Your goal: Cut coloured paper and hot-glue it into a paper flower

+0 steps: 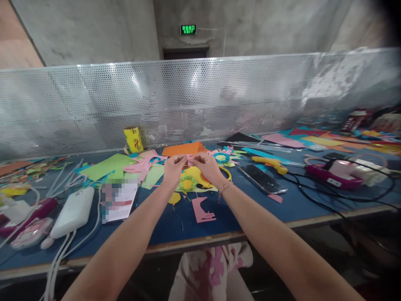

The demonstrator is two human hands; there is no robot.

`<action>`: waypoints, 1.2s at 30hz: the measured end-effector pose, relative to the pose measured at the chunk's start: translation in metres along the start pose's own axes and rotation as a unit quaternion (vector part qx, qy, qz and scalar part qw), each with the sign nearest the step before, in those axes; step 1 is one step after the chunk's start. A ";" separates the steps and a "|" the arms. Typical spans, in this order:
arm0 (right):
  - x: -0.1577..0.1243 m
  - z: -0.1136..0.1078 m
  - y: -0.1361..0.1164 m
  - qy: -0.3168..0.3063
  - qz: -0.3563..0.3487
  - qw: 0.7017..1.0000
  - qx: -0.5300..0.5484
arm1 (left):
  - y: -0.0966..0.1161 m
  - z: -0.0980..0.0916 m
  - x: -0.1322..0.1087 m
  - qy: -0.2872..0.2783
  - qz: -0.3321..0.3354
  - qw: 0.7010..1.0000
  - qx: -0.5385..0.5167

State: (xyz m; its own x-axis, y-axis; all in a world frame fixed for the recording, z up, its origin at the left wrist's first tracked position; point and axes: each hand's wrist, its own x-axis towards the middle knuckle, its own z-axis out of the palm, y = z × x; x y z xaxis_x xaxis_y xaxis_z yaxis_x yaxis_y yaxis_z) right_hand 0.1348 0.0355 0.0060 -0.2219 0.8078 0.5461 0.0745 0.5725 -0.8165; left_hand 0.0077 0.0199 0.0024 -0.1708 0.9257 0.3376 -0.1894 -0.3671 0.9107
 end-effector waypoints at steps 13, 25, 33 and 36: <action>0.003 -0.002 -0.001 0.039 0.038 0.998 0.030 | 0.005 0.007 -0.007 -0.042 -0.030 0.997 -0.055; 0.002 -0.002 0.004 0.020 0.045 0.989 0.142 | 0.013 0.009 -0.009 -0.053 -0.061 0.995 -0.064; 0.003 -0.004 0.000 0.029 0.089 0.972 0.214 | 0.011 0.002 -0.005 -0.095 -0.113 0.975 -0.167; 0.003 -0.007 -0.001 0.012 0.113 0.965 0.236 | 0.012 -0.001 -0.006 -0.130 -0.162 0.956 -0.208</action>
State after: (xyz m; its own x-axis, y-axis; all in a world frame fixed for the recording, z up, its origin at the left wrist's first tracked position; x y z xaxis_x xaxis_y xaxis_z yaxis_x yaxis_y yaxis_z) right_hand 0.1409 0.0384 0.0100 -0.2291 0.9110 0.3429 -0.3344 0.2572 -0.9067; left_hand 0.0054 0.0101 0.0113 0.1970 0.9687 0.1507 -0.5691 -0.0121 0.8221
